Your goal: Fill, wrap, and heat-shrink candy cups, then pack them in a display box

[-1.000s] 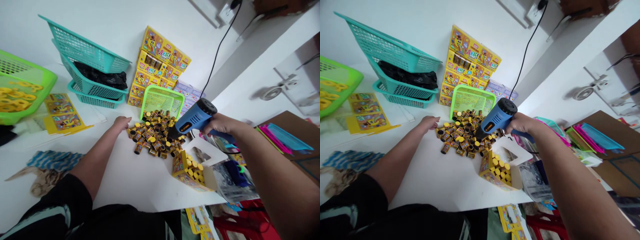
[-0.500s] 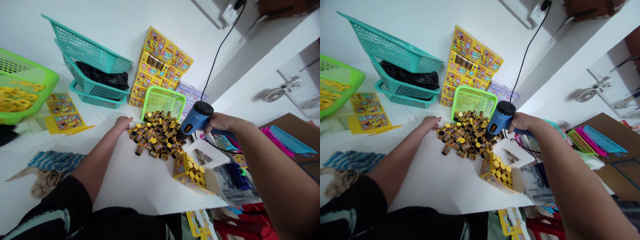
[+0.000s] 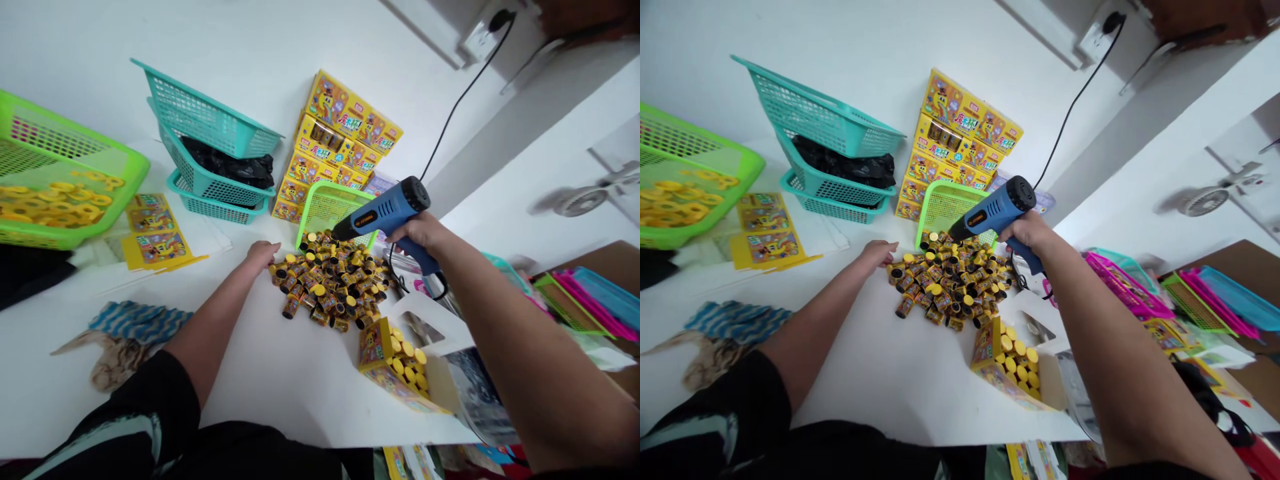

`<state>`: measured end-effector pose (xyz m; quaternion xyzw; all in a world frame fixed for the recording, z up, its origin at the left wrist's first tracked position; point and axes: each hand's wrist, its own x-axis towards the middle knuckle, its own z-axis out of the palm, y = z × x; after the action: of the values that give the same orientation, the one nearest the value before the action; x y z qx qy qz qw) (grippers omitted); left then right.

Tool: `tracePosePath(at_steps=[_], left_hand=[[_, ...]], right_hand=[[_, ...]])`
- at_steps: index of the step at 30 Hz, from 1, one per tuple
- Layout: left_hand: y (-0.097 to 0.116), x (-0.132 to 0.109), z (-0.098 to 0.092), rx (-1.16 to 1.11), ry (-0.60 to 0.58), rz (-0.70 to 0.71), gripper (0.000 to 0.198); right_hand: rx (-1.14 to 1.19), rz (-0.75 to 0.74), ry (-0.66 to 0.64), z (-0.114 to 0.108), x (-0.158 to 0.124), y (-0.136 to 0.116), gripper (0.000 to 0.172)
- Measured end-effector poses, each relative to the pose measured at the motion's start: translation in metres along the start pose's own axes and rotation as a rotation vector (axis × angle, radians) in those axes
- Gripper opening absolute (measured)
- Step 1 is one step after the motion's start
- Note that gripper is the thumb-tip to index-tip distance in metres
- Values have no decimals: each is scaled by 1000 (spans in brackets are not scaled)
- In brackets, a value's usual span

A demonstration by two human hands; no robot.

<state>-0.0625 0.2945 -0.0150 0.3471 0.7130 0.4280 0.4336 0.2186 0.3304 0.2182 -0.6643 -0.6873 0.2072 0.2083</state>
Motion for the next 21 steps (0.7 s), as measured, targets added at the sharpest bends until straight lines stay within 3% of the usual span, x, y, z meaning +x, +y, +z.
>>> tracePosePath(at_steps=[2,6,10,12,16,21], left_hand=[[0,0,0,-8,-2,0,28],[-2,1,0,-21,-7,2,29],[-3,3,1,-22,-8,4,29],[-4,5,1,-16,-5,2,29],[-6,8,3,2,3,9,29],[-11,12,5,34,26,27,29]], right_hand=[[-79,-29,-5,5,3,-6,23],[-363,-72,115,10,7,-12,21],[-178,-23,-2,11,1,-13,19],[-193,-22,-18,6,-3,-13,18],[-454,-21,5,-16,-14,-6,19],[-73,14,-151,-44,-37,17,22]])
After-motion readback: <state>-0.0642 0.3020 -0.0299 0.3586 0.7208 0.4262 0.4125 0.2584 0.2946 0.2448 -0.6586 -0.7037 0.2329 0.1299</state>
